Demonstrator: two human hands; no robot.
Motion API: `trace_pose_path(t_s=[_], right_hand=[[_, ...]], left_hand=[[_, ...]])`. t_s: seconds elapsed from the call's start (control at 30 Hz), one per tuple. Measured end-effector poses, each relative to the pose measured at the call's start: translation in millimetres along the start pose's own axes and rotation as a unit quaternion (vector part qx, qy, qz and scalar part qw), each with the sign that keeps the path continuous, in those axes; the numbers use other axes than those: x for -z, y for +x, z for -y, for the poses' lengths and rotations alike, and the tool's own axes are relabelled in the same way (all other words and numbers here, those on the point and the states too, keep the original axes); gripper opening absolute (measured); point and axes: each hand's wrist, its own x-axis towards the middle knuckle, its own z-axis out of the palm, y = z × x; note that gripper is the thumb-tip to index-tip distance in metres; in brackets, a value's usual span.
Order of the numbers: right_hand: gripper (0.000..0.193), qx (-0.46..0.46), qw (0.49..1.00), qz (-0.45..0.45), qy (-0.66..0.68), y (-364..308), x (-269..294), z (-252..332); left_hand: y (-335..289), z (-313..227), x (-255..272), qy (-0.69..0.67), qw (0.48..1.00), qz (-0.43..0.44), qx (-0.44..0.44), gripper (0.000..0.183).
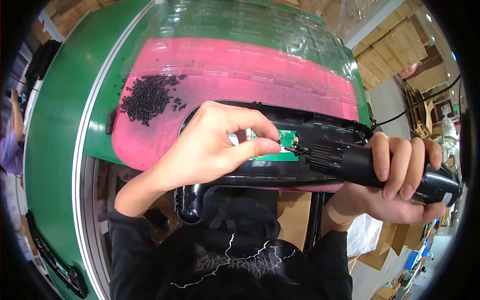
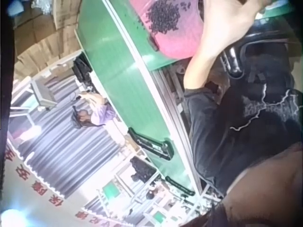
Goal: Assemble electronic circuit boards into plastic housings and package them.
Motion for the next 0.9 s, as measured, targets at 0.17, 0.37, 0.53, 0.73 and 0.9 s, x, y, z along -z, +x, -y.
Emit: trace_pose_path(t_s=[0.17, 0.37, 0.53, 0.73, 0.9], right_hand=[[0.038, 0.016, 1.0, 0.008, 0.012, 0.1, -2.9, 4.8], [0.039, 0.032, 0.999, 0.019, -0.004, -1.2, -1.5, 0.1], [0.041, 0.05, 0.999, 0.003, -0.007, -4.7, -1.9, -2.9], [0.041, 0.056, 0.998, 0.019, -0.015, -6.2, 2.4, -4.3], [0.041, 0.061, 0.998, 0.012, -0.019, -5.9, 2.8, -5.5]], left_hand=[[1.1, 4.2, -3.1, 0.002, 0.997, 0.024, -0.07, 0.009], [1.2, 5.0, -4.5, 0.003, 0.996, 0.028, -0.082, 0.01], [1.9, 4.7, -7.2, 0.008, 0.995, 0.038, -0.096, 0.011], [0.0, 5.6, -7.0, -0.009, 0.998, 0.039, -0.056, 0.008], [1.6, 8.0, -9.4, -0.051, 0.998, 0.042, -0.02, 0.009]])
